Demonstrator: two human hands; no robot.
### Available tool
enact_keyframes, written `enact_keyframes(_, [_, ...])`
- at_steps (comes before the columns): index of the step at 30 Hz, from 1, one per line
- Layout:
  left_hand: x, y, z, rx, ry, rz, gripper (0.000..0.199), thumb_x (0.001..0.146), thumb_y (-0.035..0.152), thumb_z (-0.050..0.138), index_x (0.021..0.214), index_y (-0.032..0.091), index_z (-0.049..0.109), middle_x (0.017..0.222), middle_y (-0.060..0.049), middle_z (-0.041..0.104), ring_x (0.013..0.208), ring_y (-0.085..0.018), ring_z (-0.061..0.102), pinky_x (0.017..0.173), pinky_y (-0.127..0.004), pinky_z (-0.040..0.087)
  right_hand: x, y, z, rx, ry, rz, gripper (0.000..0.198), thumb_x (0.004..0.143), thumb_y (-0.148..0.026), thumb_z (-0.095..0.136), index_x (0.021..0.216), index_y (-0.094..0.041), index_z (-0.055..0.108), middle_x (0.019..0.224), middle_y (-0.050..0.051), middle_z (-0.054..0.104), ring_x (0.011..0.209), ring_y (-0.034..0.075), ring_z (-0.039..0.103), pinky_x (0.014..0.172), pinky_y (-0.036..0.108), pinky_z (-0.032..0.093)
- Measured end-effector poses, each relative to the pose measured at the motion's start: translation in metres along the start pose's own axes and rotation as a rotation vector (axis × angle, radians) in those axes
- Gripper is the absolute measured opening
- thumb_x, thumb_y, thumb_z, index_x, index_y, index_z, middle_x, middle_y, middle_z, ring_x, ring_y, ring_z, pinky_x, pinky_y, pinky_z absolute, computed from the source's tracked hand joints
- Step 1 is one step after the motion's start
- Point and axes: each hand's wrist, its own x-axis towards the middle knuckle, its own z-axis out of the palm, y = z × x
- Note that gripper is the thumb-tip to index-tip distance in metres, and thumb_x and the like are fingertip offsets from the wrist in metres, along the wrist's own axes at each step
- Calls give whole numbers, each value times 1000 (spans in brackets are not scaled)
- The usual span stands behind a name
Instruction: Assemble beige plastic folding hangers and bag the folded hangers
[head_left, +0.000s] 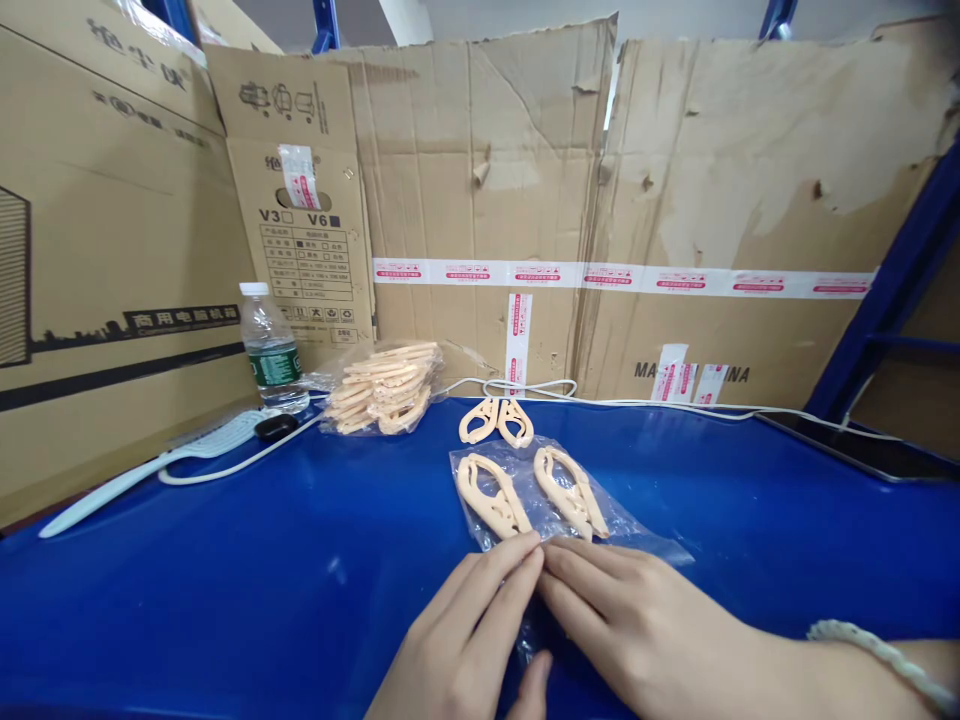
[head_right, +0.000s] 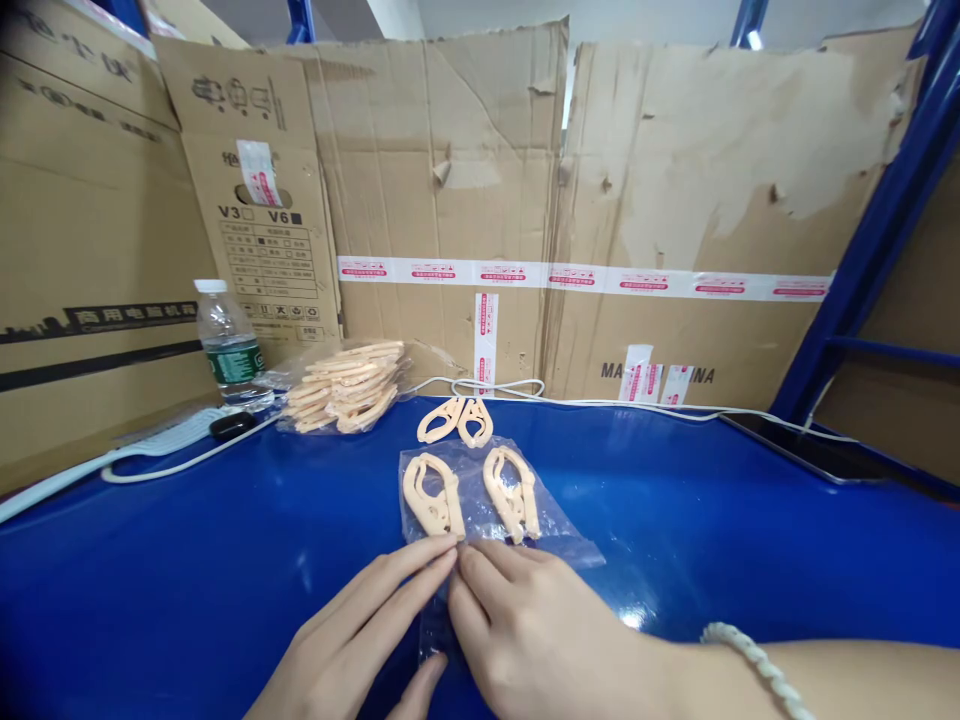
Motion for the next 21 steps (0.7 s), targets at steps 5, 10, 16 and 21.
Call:
enact_keyframes(5, [4, -1, -1, 5, 5, 8, 46, 82, 12, 56, 128, 11, 53, 127, -16, 60, 107, -24, 64, 87, -33, 60, 30, 64, -19, 182, 99, 158, 23, 81, -6, 39, 75, -15, 59, 65, 3, 58, 55, 13, 50, 52, 25, 41])
enact_keyframes(10, [4, -3, 0, 53, 1, 10, 37, 83, 11, 54, 119, 14, 60, 128, -17, 58, 87, -19, 69, 73, -30, 62, 70, 169, 46, 181, -260, 179, 35, 75, 3, 44, 99, -13, 64, 104, 13, 67, 96, 20, 62, 83, 32, 48])
enact_keyframes(16, [-4, -6, 3, 183, -29, 53, 34, 86, 15, 54, 119, 14, 61, 124, -16, 63, 99, -27, 69, 82, -44, 61, 67, 214, 94, 200, -411, 145, 53, 65, 5, 54, 113, -16, 62, 112, 12, 64, 103, 23, 60, 86, 35, 47])
enact_keyframes(21, [-4, -5, 2, 143, -41, 32, 36, 87, 16, 54, 123, 14, 59, 122, -11, 66, 105, -25, 66, 88, -41, 59, 45, 222, 76, 196, -516, 244, 40, 60, -6, 62, 99, -13, 62, 93, 10, 66, 81, 22, 61, 68, 30, 47])
